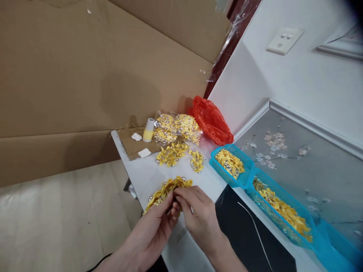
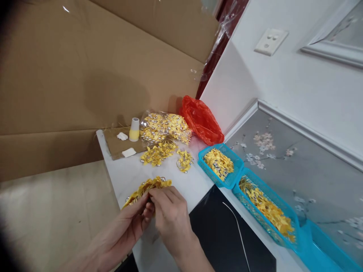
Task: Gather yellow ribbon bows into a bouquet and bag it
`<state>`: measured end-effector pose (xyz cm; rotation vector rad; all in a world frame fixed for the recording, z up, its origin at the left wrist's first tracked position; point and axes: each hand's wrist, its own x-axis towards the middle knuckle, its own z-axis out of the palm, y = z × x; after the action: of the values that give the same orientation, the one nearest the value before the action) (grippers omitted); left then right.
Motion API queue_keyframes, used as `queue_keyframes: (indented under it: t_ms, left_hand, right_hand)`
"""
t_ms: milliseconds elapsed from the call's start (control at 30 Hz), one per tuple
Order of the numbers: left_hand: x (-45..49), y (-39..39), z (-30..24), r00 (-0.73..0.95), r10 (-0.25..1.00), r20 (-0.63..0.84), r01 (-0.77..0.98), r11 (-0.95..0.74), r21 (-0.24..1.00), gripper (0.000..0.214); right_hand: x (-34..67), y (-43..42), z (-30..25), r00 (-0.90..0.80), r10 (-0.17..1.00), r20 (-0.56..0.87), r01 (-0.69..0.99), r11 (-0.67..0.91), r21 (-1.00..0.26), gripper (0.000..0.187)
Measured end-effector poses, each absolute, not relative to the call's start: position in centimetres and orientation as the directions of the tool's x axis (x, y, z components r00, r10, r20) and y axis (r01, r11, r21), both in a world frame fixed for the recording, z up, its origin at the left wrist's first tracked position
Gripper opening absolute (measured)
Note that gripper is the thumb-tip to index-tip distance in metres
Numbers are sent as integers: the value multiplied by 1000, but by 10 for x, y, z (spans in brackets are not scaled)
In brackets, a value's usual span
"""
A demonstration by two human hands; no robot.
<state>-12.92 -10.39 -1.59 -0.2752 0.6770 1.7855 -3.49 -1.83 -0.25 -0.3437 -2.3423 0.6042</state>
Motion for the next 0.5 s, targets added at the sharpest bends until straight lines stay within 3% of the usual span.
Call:
queue_keyframes:
  t_ms: [233,500]
  left_hand:
    - [-127,-104,-19,-369,793,-485,-909,-199,367,9]
    - [-132,-107,-22,-367,790,-491,-911,-200,360,7]
  right_hand:
    - [-33,-25,3,-856,181,484,94,976,-197,51]
    - [-41,-21,16,-909,218,355,93,937,-336,63]
